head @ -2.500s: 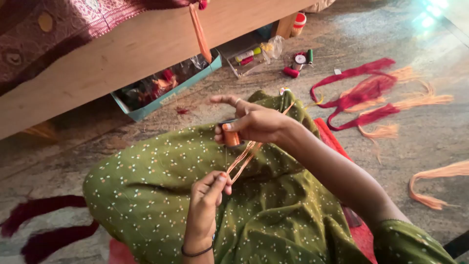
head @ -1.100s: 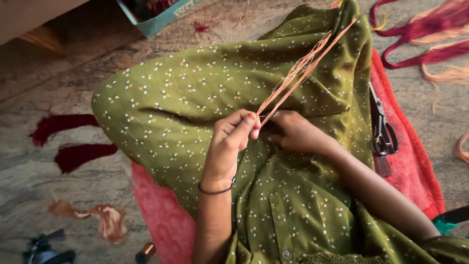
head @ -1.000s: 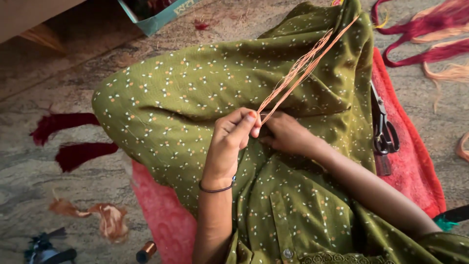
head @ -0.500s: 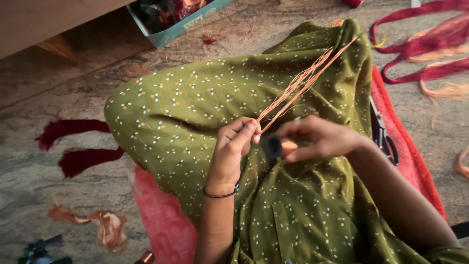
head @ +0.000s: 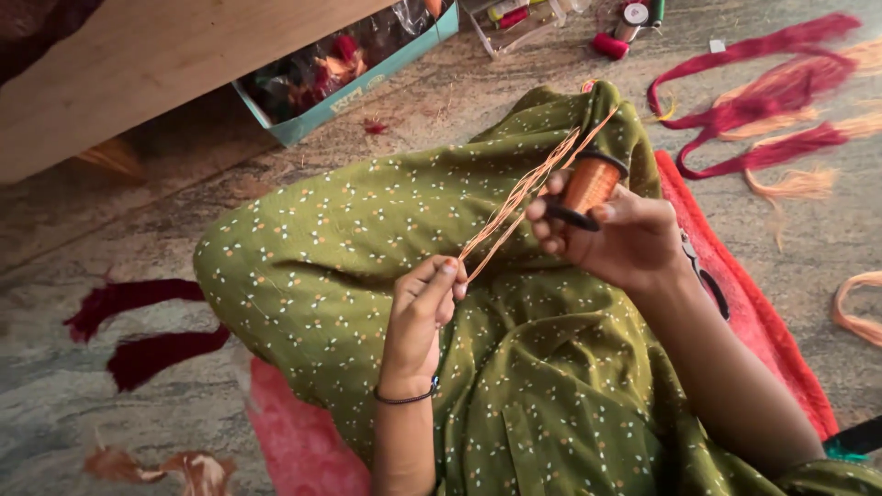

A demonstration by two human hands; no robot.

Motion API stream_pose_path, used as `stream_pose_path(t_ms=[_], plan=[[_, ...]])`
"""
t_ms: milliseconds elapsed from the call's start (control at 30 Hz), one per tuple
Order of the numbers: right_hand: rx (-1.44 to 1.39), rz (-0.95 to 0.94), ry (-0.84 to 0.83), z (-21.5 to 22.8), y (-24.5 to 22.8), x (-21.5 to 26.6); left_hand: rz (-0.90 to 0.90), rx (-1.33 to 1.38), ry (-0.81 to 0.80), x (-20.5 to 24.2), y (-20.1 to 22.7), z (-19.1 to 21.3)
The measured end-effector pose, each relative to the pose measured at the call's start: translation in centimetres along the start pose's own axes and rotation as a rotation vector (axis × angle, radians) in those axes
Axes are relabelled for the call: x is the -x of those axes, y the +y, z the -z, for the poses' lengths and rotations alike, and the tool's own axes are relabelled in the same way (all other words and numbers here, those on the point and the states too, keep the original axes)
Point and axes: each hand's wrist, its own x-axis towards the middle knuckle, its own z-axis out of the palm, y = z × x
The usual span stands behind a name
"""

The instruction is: Measuring, cutting, and tying fabric strands to create decorative tassels for a garment.

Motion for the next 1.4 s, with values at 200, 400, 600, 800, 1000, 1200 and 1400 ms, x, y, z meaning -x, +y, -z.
stream_pose_path(t_ms=[200, 400, 600, 800, 1000, 1200, 1400], plan=[[-0.066, 0.012, -0.011, -0.6, -0.7, -0.1, 0.018, 0.043, -0.033, -0.2, -0.2, 0.4], [-0.052, 0.009, -0.062, 0.4, -1.6, 0.5, 0.031, 0.049, -0.028, -0.5, -0.1, 0.9], [0.245, -0.090, -0.028, 5.7, -6.5, 1.4, 0.032, 0.018, -0.002, -0.8, 0.1, 1.0], [0.530, 0.110, 0.307, 8.0, -12.5, 1.1, 0.018, 0.021, -0.013, -0.7, 0.1, 1.0], [1.335, 0.088, 0.632, 8.2, -15.4, -2.6, 0.028, 0.011, -0.033, -0.6, 0.0, 0.6], [0.583, 0.310, 0.339, 8.3, -16.5, -9.3, 0.029, 0.021, -0.032, -0.6, -0.1, 0.7], [0.496, 0.229, 0.553, 10.9, -16.1, -13.6, 0.042, 0.013, 0.003, -0.1, 0.0, 1.1]])
